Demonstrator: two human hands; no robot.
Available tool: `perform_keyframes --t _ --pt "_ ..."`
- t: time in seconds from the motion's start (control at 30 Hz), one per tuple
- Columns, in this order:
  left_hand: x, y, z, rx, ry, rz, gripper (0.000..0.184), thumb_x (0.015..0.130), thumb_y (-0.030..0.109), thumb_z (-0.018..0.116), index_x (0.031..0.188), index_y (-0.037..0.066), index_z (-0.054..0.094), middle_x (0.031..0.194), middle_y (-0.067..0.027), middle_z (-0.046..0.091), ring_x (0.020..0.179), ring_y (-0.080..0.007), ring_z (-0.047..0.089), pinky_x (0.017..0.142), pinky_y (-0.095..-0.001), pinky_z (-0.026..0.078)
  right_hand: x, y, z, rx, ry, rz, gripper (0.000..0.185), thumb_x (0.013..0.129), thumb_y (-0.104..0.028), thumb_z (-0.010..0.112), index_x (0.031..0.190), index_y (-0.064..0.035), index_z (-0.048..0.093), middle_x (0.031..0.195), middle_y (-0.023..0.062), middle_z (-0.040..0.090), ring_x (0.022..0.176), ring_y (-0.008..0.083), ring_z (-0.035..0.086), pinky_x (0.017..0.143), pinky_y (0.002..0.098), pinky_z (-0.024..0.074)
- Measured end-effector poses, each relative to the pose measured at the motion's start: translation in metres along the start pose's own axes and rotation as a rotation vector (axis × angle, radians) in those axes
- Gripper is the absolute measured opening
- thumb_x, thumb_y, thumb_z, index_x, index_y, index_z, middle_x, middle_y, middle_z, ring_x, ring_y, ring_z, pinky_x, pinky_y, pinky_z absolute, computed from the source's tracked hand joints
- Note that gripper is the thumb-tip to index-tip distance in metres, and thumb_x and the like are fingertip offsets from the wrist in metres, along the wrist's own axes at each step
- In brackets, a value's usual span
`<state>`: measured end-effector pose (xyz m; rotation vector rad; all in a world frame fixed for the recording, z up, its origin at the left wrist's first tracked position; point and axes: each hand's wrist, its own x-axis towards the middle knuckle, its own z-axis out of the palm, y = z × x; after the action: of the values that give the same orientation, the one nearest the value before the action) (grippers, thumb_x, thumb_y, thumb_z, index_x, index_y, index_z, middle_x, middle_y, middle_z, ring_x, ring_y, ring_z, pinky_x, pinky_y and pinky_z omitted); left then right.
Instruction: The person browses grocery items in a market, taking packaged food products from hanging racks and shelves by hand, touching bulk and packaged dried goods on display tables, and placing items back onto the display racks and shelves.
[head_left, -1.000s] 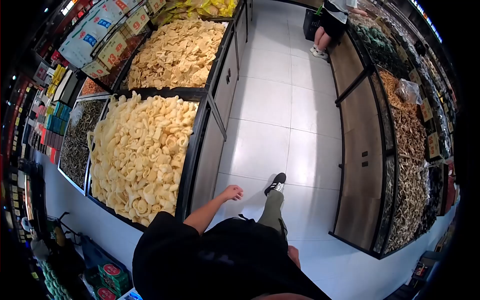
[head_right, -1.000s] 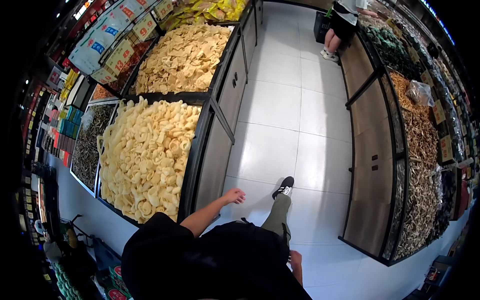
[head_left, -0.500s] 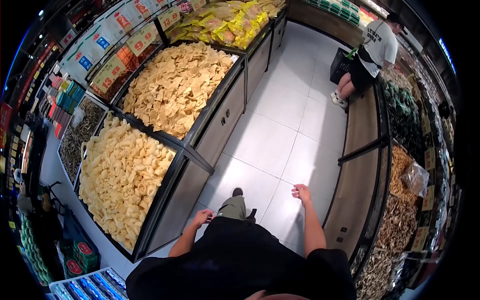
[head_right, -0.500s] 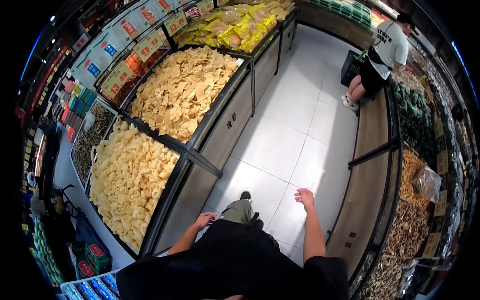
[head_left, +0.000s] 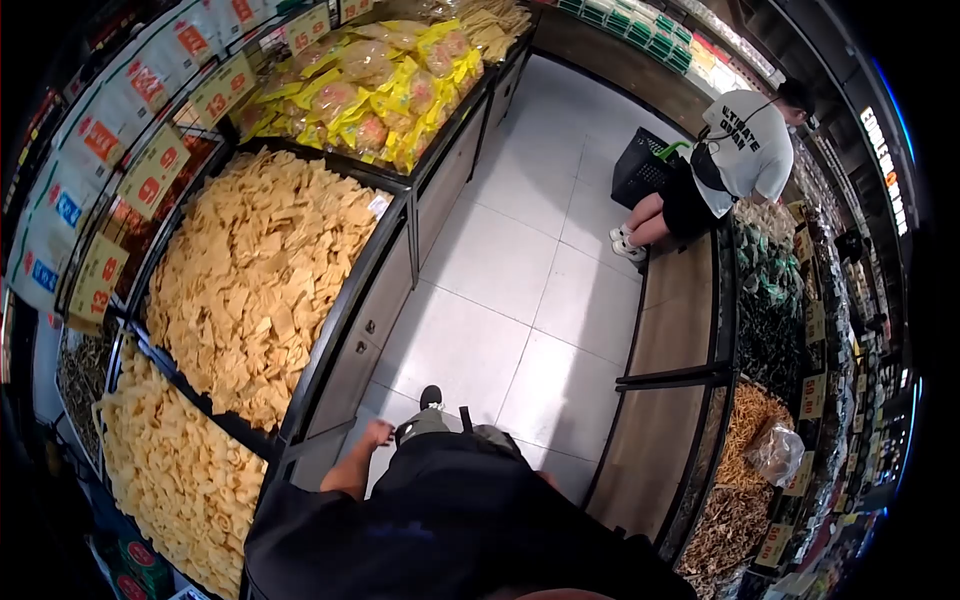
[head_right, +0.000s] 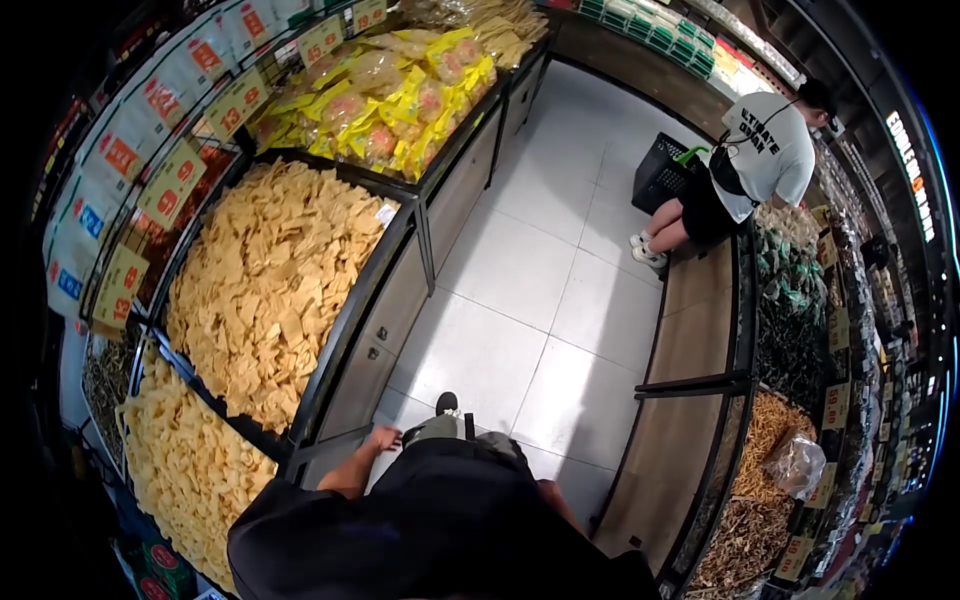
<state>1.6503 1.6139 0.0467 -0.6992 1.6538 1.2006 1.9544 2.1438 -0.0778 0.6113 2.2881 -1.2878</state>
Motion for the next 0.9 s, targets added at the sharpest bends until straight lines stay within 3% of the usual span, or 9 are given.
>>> perform_keyframes --t 0.1,0.23,0.37,0.43,0.53,0.63,0.67,0.7,0.9 --pt "0.024 0.173 -0.002 0.144 -0.077 0.263 0.029 0.09 0.024 0.049 0.106 0.004 0.062 0.094 -0.0109 0.067 0.078 -0.0215 0.066 0.063 -0.0348 0.053 -0.03 -0.128 -0.036 0.303 0.022 0.319 0.031 0.085 -0.033 0.057 0.094 -0.0052 0.067 0.082 0.0116 0.064 0.075 0.025 0.06 0.067 0.0388 0.0443" --pt "0.046 0.378 0.021 0.186 -0.107 0.434 0.026 0.093 0.022 0.047 0.108 0.004 0.059 0.096 -0.01 0.067 0.077 -0.0185 0.065 0.063 -0.0317 0.051 0.019 -0.202 -0.07 0.545 0.099 0.335 0.029 0.085 -0.031 0.058 0.092 -0.0041 0.065 0.073 0.0074 0.059 0.062 0.0183 0.053 0.055 0.0333 0.0387" --pt "0.09 0.497 0.057 0.17 -0.127 0.504 0.024 0.093 0.018 0.046 0.108 0.004 0.058 0.095 -0.0087 0.066 0.077 -0.0177 0.065 0.064 -0.0306 0.051 0.105 -0.257 -0.115 0.637 0.106 0.234 0.027 0.085 -0.029 0.058 0.089 -0.0031 0.064 0.063 0.0031 0.054 0.048 0.0116 0.046 0.042 0.0277 0.033" --pt "0.112 0.522 0.074 0.257 -0.152 0.501 0.026 0.093 0.022 0.047 0.109 0.005 0.058 0.095 -0.0094 0.066 0.077 -0.0179 0.065 0.061 -0.0309 0.051 0.158 -0.279 -0.147 0.634 0.079 0.203 0.026 0.085 -0.028 0.059 0.088 -0.0028 0.063 0.061 0.0021 0.053 0.045 0.0099 0.045 0.039 0.0263 0.0316" --pt "0.129 0.53 0.092 0.421 -0.138 0.362 0.032 0.089 0.03 0.052 0.107 0.006 0.061 0.092 -0.0102 0.067 0.073 -0.0198 0.065 0.054 -0.0322 0.051 0.268 -0.291 -0.226 -0.063 -0.111 0.05 0.025 0.084 -0.026 0.059 0.088 -0.0022 0.066 0.071 0.0074 0.061 0.06 0.0162 0.056 0.051 0.0326 0.0418" --pt "0.141 0.506 0.098 0.382 0.007 0.298 0.024 0.084 0.022 0.056 0.097 0.005 0.066 0.085 -0.0089 0.066 0.067 -0.0183 0.062 0.054 -0.036 0.053 0.386 -0.292 -0.292 -0.757 -0.276 -0.122 0.024 0.082 -0.024 0.059 0.088 -0.0016 0.068 0.082 0.0127 0.068 0.075 0.0225 0.067 0.062 0.0389 0.0521" --pt "0.136 0.508 0.101 0.383 0.021 0.19 0.024 0.081 0.022 0.059 0.094 0.004 0.067 0.079 -0.0081 0.065 0.064 -0.0161 0.06 0.056 -0.0346 0.054 0.428 -0.29 -0.32 -0.197 -0.211 0.051 0.024 0.083 -0.022 0.057 0.09 0.0001 0.065 0.089 0.0168 0.068 0.073 0.0244 0.068 0.058 0.0365 0.0537" --pt "0.134 0.498 0.103 0.394 0.072 0.24 0.026 0.079 0.024 0.062 0.093 0.003 0.067 0.081 -0.0089 0.065 0.066 -0.0166 0.061 0.059 -0.034 0.053 0.433 -0.376 -0.375 0.451 -0.091 0.435 0.025 0.085 -0.021 0.055 0.094 0.0015 0.062 0.089 0.0158 0.068 0.068 0.0231 0.067 0.055 0.0315 0.0541" --pt "0.178 0.476 0.138 0.25 -0.085 0.255 0.034 0.077 0.032 0.063 0.094 0.003 0.067 0.089 -0.0086 0.066 0.078 -0.0188 0.061 0.069 -0.0366 0.05 0.61 -0.515 -0.554 0.598 0.078 0.127 0.022 0.089 -0.012 0.046 0.103 0.0 0.058 0.085 0.014 0.065 0.064 0.0202 0.063 0.056 0.0293 0.0532"
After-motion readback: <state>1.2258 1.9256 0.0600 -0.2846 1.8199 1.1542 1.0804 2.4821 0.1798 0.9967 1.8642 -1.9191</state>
